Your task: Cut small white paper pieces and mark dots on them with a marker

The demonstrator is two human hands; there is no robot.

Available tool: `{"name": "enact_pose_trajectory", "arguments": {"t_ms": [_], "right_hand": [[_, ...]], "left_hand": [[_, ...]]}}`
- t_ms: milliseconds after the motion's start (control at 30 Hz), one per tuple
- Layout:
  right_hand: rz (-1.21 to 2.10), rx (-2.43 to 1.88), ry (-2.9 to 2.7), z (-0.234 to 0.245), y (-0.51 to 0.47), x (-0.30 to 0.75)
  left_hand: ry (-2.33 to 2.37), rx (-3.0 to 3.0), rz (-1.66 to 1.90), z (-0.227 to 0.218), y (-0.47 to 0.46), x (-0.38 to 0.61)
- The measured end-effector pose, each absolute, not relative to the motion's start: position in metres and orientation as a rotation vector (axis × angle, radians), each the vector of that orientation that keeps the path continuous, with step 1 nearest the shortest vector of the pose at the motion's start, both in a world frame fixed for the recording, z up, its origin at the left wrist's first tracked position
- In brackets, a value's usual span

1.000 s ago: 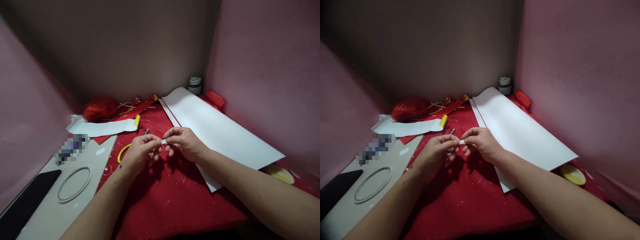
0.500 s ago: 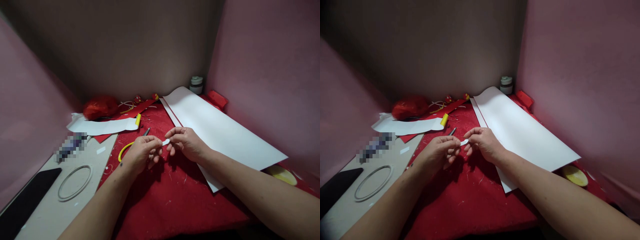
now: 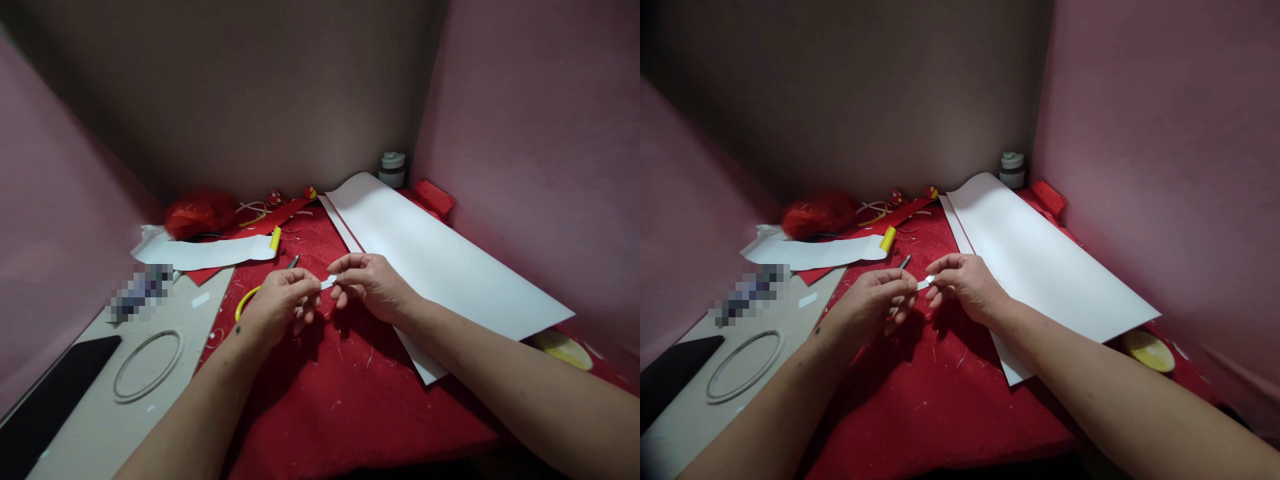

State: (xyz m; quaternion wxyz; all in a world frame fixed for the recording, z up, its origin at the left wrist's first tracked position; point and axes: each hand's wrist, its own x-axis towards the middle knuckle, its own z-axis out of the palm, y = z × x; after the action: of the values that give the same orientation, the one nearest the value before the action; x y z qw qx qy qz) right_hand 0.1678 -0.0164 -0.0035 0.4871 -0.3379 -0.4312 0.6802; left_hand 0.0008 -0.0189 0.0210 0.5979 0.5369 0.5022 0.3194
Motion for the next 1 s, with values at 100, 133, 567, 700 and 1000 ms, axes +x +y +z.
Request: {"name": "enact_pose_trajectory", "arguments": {"t_ms": [100, 133, 567, 700, 1000], "right_hand": [[1.669, -0.832, -1.047, -0.0026, -0.0164, 0.1674], [1.675, -0.837, -1.05, -0.0023, -0.0163, 0.1673], [1.763, -0.873, -0.984, -0.0042, -0.014, 0.1673], [1.768, -0.913, -0.97, -0.0025, -0.0157, 0.1685], [1.74, -1.038, -1.021, 0.0017, -0.019, 0.167]], "left_hand": [[1.159, 1.247, 0.752, 0.0216, -0.0182, 0.0002], [1.16, 1.243, 0.757, 0.0221, -0.0181, 0.0], [1.219, 1.241, 0.798, 0.0287, -0.0176, -0.0021], [1.248, 1.275, 0.778, 0.0297, -0.0194, -0.0013], [1.237, 1.257, 0.786, 0.0279, -0.0174, -0.0018]]}}
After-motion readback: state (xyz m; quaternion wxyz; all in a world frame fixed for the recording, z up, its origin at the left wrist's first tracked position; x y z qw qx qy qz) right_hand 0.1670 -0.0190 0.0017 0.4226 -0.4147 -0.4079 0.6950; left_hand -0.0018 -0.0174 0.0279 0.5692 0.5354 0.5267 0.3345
